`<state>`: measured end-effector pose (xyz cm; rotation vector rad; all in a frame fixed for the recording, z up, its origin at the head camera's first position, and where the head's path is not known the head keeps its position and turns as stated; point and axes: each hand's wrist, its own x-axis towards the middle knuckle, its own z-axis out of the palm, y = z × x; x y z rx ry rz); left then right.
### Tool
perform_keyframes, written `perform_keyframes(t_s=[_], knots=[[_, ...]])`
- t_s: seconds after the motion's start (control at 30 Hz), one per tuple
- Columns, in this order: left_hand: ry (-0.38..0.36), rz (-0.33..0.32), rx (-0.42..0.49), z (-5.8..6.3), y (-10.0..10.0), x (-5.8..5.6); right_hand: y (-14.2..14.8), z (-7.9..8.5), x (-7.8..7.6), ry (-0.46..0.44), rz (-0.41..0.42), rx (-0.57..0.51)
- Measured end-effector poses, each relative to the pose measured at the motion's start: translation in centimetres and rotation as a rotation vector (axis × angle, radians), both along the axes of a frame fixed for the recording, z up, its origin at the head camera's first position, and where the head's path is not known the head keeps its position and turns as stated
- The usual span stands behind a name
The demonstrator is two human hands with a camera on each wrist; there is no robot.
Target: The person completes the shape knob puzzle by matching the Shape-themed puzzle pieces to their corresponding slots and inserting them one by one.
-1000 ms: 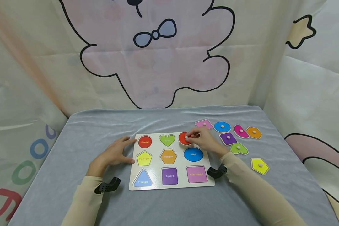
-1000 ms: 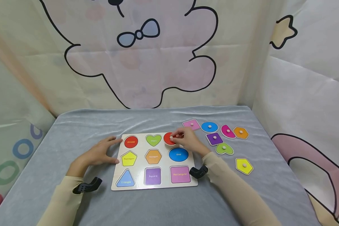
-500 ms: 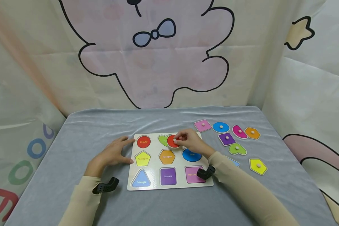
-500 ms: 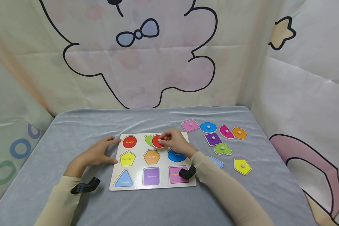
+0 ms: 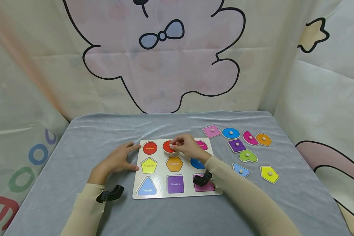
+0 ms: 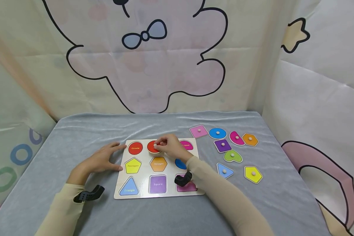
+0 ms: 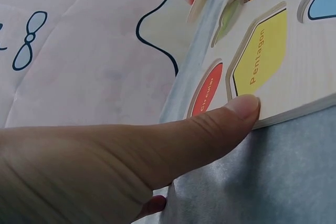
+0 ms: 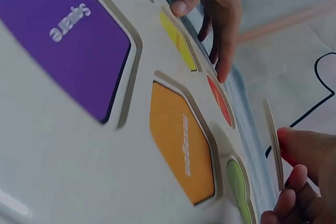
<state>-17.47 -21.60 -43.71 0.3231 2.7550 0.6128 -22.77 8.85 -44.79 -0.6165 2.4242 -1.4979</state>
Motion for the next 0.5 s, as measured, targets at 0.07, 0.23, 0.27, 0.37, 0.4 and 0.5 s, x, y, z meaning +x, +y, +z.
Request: perform_keyframes(t_s=[0.07,0.23,0.27,0.37,0.4,0.5], knots=[[0.003,-0.003,0.002,0.1,0.1,0.0,-0.5,0.1,0.0,-0.020,-0.004,-0.002],[0.006,-0.008,0.003,0.3,0.2,0.0,-1.8,0.3,0.0,-0.035,0.011,-0.023],[0.008,-0.011,0.001,0.3,0.2,0.0,-2.1,0.2,0.0,-0.036,0.016,-0.024],[0.005,-0.014,0.001,0.4,0.1,0.0,-3.0,0.1,-0.1,-0.042,0.023,-0.018],[0.006,-0.017,0.002,0.4,0.1,0.0,-3.3,0.1,-0.2,-0.046,0.021,-0.017],[0.007,-0.024,0.009,0.4,0.0,0.0,-4.1,0.1,-0.2,-0.046,0.016,-0.004]])
